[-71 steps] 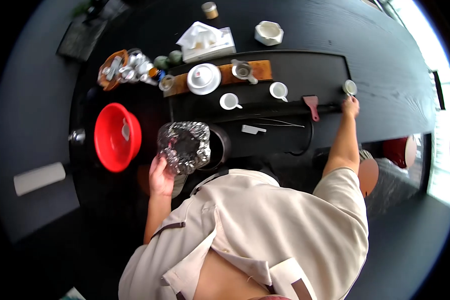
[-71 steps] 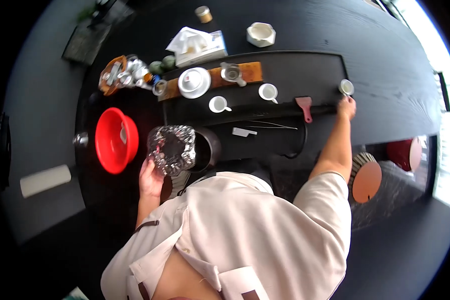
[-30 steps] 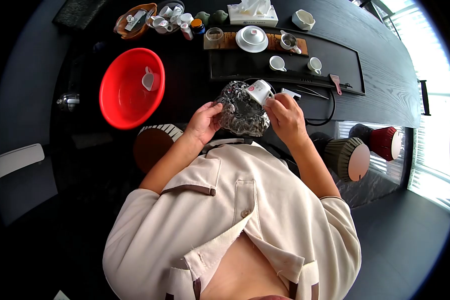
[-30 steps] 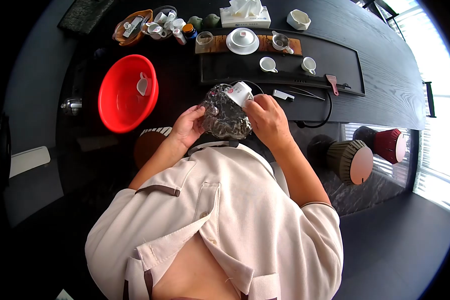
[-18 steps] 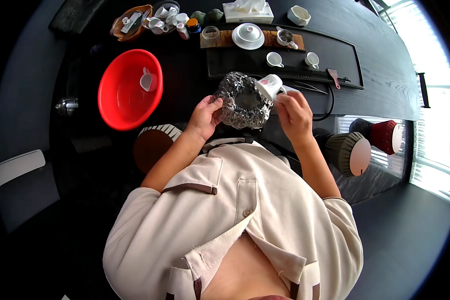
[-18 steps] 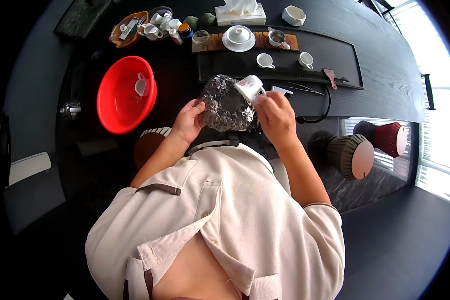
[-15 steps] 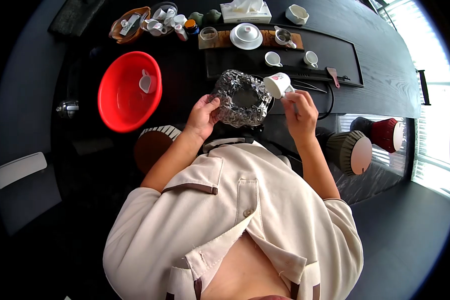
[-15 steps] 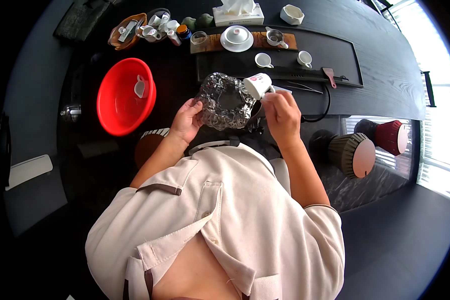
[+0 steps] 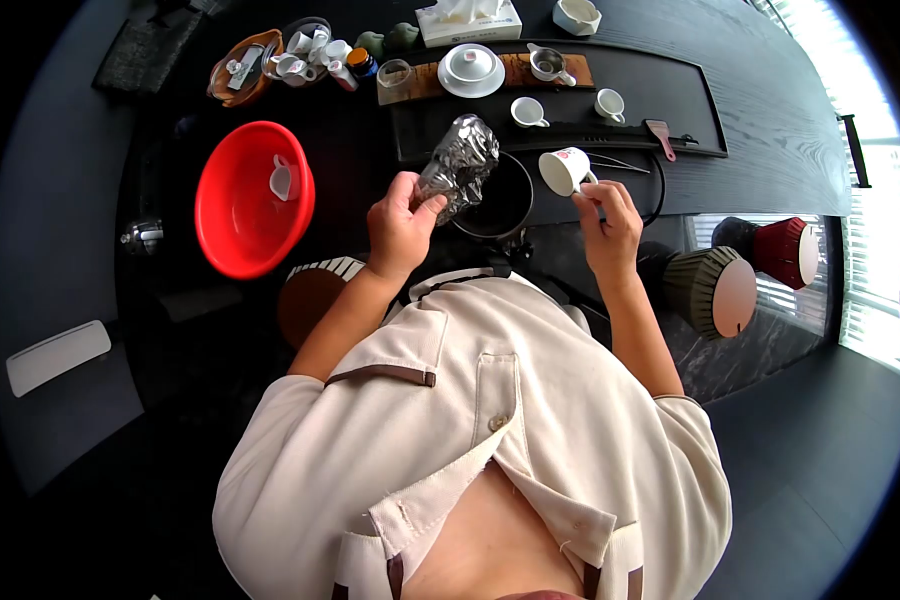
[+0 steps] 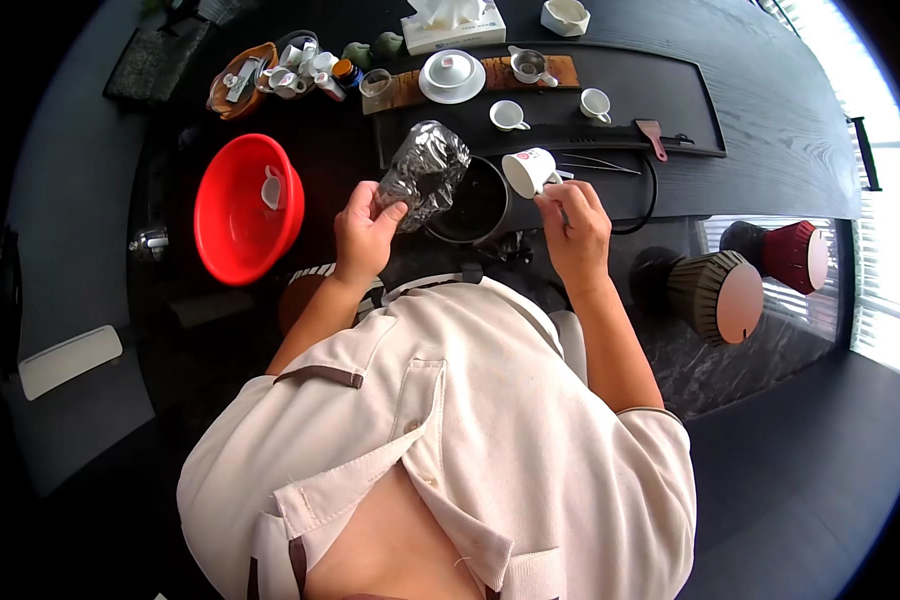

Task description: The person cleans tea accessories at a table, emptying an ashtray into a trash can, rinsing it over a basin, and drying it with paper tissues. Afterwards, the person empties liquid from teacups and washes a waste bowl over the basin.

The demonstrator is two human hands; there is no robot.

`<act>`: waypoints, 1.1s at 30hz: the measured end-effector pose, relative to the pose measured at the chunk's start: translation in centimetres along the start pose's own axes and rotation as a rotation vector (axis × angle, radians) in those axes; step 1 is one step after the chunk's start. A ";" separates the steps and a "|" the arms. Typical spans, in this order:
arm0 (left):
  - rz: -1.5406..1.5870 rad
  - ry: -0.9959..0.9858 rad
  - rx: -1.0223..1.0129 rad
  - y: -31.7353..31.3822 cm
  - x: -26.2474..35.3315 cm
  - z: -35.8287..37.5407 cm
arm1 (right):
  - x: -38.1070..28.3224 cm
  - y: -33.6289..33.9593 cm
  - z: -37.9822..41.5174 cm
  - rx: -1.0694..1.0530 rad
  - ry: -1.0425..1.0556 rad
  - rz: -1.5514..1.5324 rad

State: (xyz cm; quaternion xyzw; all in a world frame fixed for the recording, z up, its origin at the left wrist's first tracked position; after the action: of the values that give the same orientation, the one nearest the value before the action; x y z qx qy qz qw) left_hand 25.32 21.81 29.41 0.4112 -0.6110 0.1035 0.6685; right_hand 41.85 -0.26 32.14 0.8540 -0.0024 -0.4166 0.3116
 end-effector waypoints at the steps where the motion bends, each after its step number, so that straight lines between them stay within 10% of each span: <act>1: -0.066 -0.042 -0.010 -0.3 0.8 0.2 | 0.1 0.0 -0.2 -0.012 0.003 -0.026; 9: -0.274 -0.433 0.047 -1.6 4.0 0.7 | 3.7 0.4 -1.5 0.024 -0.115 -0.081; 16: 0.892 0.506 0.223 -2.6 -2.3 -0.2 | 16.1 3.0 -6.6 0.279 -0.725 -0.687; 25: 1.433 0.531 0.382 -0.4 -6.0 2.4 | 39.0 1.9 -13.7 0.335 -0.988 -0.478; 33: 1.301 0.472 0.643 1.2 -4.6 3.9 | 40.9 1.0 -14.2 0.443 -1.098 -0.529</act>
State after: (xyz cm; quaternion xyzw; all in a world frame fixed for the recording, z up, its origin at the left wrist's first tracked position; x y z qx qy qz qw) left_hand 20.61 21.58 25.40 0.1097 -0.5108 0.7346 0.4329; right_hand 78.94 -4.36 10.10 0.5323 -0.0369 -0.8451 -0.0319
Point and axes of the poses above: each hand's wrist, its own z-axis away from the middle knuckle, its own y-axis out of the back of the hand, x = y × z, the point moved 4 cm from there along -z, towards the middle knuckle
